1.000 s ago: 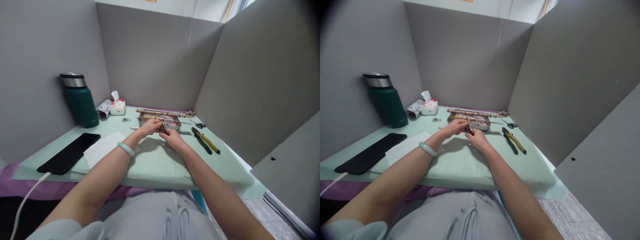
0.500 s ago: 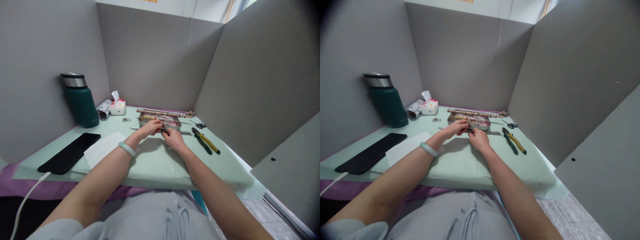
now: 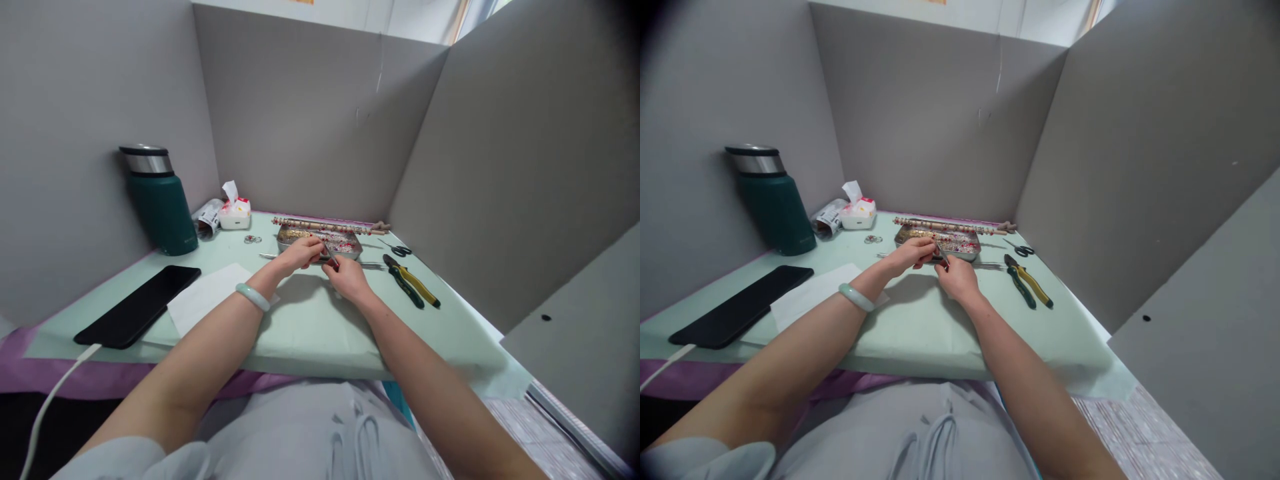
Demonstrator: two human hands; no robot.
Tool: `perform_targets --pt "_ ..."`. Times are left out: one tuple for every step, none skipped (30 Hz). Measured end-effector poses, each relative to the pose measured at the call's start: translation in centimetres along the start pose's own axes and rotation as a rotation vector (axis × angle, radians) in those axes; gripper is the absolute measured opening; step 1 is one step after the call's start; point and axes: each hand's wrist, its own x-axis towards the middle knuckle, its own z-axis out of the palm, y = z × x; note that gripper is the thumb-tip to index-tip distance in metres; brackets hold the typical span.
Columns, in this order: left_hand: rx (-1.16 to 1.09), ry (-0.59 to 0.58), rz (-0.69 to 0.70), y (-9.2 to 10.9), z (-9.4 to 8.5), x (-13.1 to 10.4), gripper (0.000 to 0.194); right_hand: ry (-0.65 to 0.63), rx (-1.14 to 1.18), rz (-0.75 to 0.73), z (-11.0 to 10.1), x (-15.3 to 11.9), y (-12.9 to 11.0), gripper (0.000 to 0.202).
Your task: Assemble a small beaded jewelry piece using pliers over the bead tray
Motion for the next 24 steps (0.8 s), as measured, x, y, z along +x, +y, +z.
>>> perform_targets --pt "-0.005 -0.001 -0.003 -0.1 0.0 0.0 0.014 0.004 -0.012 -0.003 0.0 0.0 0.0 0.023" --pt "-0.013 -0.005 -0.002 -0.1 0.0 0.1 0.014 0.008 -0.025 -0.007 0.0 0.0 0.0 0.022" --pt "-0.021 -0.008 0.000 -0.2 0.0 0.1 0.014 0.012 -0.038 -0.009 0.0 -0.1 0.0 0.022" --pt "-0.031 -0.011 0.003 -0.2 0.0 0.1 0.015 0.013 -0.049 -0.010 0.0 -0.1 0.0 0.022" --pt "-0.040 -0.011 0.005 -0.2 -0.1 0.1 0.015 0.013 -0.059 -0.012 0.0 -0.1 0.0 0.022" --pt "-0.051 -0.012 0.004 -0.2 -0.1 0.1 0.015 0.012 -0.068 -0.014 0.0 -0.1 0.0 0.022" --pt "-0.064 -0.013 -0.003 -0.2 -0.1 0.0 0.015 0.009 -0.078 -0.014 0.0 -0.1 0.0 0.022" --pt "-0.081 -0.015 -0.013 -0.2 -0.1 0.0 0.016 0.006 -0.089 -0.014 0.0 -0.2 -0.1 0.022" --pt "-0.101 -0.020 -0.026 -0.1 -0.1 -0.1 0.016 0.003 -0.102 -0.013 0.0 -0.2 -0.1 0.022" --pt "-0.128 -0.027 -0.037 -0.1 -0.2 -0.1 0.017 0.001 -0.115 -0.011 0.0 -0.2 -0.2 0.023" --pt "-0.159 -0.036 -0.043 0.0 -0.2 -0.1 0.017 0.001 -0.129 -0.010 -0.1 -0.2 -0.2 0.024" --pt "-0.192 -0.047 -0.045 0.0 -0.3 -0.2 0.017 0.002 -0.142 -0.010 -0.1 -0.3 -0.3 0.024" --pt "-0.225 -0.059 -0.044 0.0 -0.3 -0.2 0.017 0.005 -0.155 -0.013 -0.1 -0.3 -0.3 0.025" --pt "-0.254 -0.071 -0.044 0.0 -0.4 -0.2 0.017 0.012 -0.167 -0.019 -0.2 -0.3 -0.4 0.025" --pt "-0.280 -0.083 -0.045 -0.1 -0.5 -0.2 0.017 0.021 -0.180 -0.027 -0.2 -0.4 -0.4 0.026" --pt "-0.303 -0.094 -0.048 -0.1 -0.6 -0.2 0.017 0.032 -0.192 -0.037 -0.2 -0.4 -0.4 0.026" --pt "-0.324 -0.106 -0.053 -0.1 -0.6 -0.1 0.017 0.044 -0.203 -0.047 -0.2 -0.4 -0.4 0.026" --pt "-0.343 -0.116 -0.058 -0.2 -0.7 -0.1 0.017 0.056 -0.212 -0.055 -0.2 -0.5 -0.4 0.026" --pt "-0.361 -0.127 -0.062 -0.2 -0.8 -0.1 0.017 0.067 -0.217 -0.063 -0.2 -0.5 -0.4 0.026" --pt "-0.377 -0.137 -0.065 -0.2 -0.9 -0.1 0.018 0.077 -0.219 -0.069 -0.1 -0.5 -0.4 0.026" --pt "-0.391 -0.148 -0.067 -0.3 -0.9 -0.1 0.018 0.085 -0.219 -0.075 -0.1 -0.5 -0.3 0.026" --pt "-0.403 -0.158 -0.070 -0.3 -1.0 -0.2 0.018 0.091 -0.218 -0.080 -0.1 -0.5 -0.3 0.026" --pt "-0.413 -0.168 -0.072 -0.3 -1.0 -0.2 0.018 0.097 -0.218 -0.083 -0.1 -0.5 -0.3 0.026" --pt "-0.425 -0.178 -0.073 -0.3 -1.1 -0.2 0.018 0.100 -0.218 -0.085 -0.1 -0.5 -0.3 0.026"
